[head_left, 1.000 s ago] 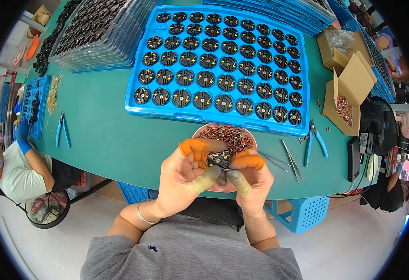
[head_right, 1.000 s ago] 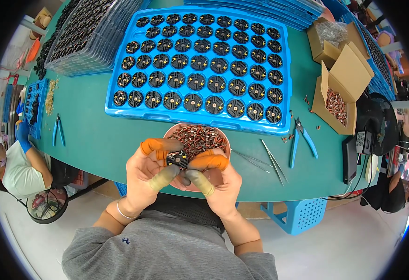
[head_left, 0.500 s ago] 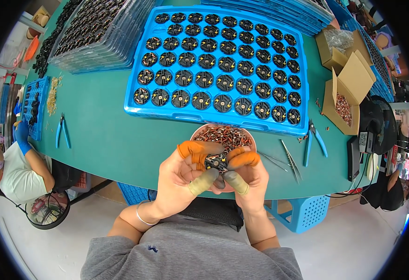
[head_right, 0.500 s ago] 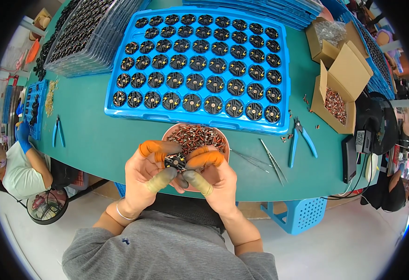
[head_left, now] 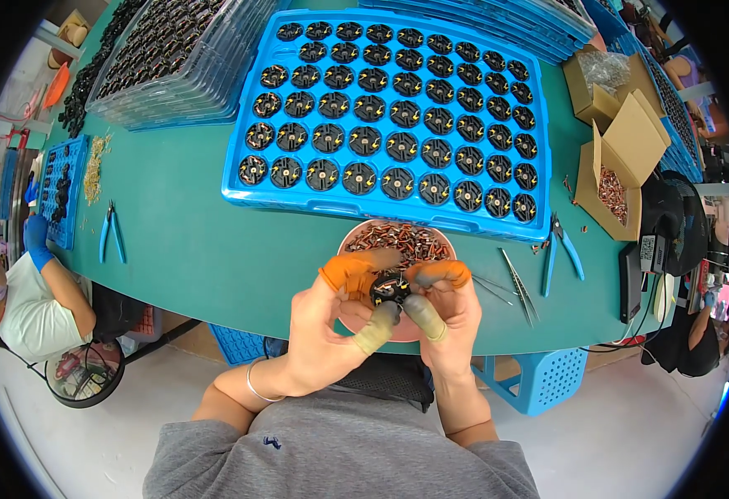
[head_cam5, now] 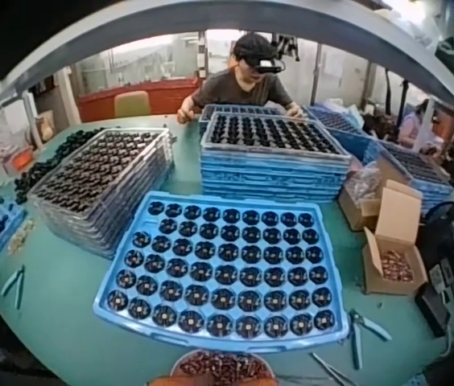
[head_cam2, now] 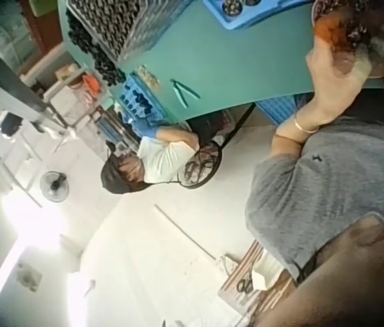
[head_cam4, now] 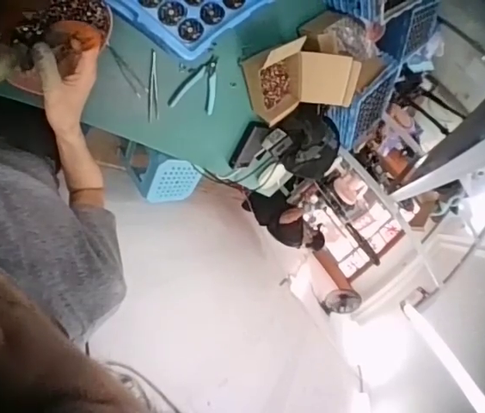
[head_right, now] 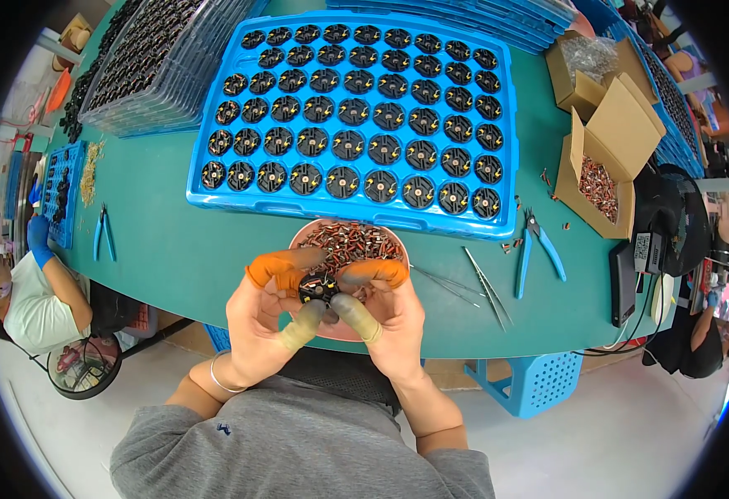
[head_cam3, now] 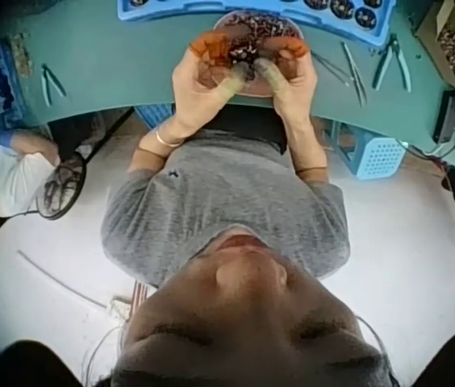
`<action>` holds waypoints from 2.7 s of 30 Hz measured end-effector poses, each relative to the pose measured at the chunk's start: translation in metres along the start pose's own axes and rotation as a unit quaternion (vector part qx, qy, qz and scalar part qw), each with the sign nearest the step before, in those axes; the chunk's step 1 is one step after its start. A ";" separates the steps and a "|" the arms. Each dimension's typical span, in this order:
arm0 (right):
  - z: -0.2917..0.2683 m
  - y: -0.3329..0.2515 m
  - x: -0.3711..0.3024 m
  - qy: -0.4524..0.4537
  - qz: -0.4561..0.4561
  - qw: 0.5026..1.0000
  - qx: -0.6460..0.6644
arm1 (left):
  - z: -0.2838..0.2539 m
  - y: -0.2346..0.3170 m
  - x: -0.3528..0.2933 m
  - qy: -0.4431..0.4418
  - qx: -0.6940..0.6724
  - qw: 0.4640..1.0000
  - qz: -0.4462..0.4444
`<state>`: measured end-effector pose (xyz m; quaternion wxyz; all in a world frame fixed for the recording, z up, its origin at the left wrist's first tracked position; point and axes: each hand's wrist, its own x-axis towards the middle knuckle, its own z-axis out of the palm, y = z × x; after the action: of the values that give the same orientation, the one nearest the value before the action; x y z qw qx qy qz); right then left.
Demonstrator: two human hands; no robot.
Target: The person assembles small metal components by hand, placing them into a structured blue assembly tray at a workstation.
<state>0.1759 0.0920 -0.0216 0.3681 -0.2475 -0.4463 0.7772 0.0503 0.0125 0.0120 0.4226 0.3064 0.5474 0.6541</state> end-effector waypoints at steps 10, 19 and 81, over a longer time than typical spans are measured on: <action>0.003 0.003 -0.003 0.027 -0.008 0.998 -0.062 | -0.001 0.004 0.003 -0.019 0.294 0.945 0.142; 0.007 0.009 -0.005 0.016 -0.050 0.993 -0.102 | 0.000 -0.010 -0.002 0.017 0.209 0.971 0.111; 0.011 0.008 -0.004 0.042 -0.141 0.971 -0.190 | 0.003 -0.023 -0.005 0.003 0.204 0.968 0.143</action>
<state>0.1675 0.0805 -0.0233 0.4386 -0.2797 -0.6007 0.6071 0.0599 0.0105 -0.0095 0.2519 0.4595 0.6209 0.5830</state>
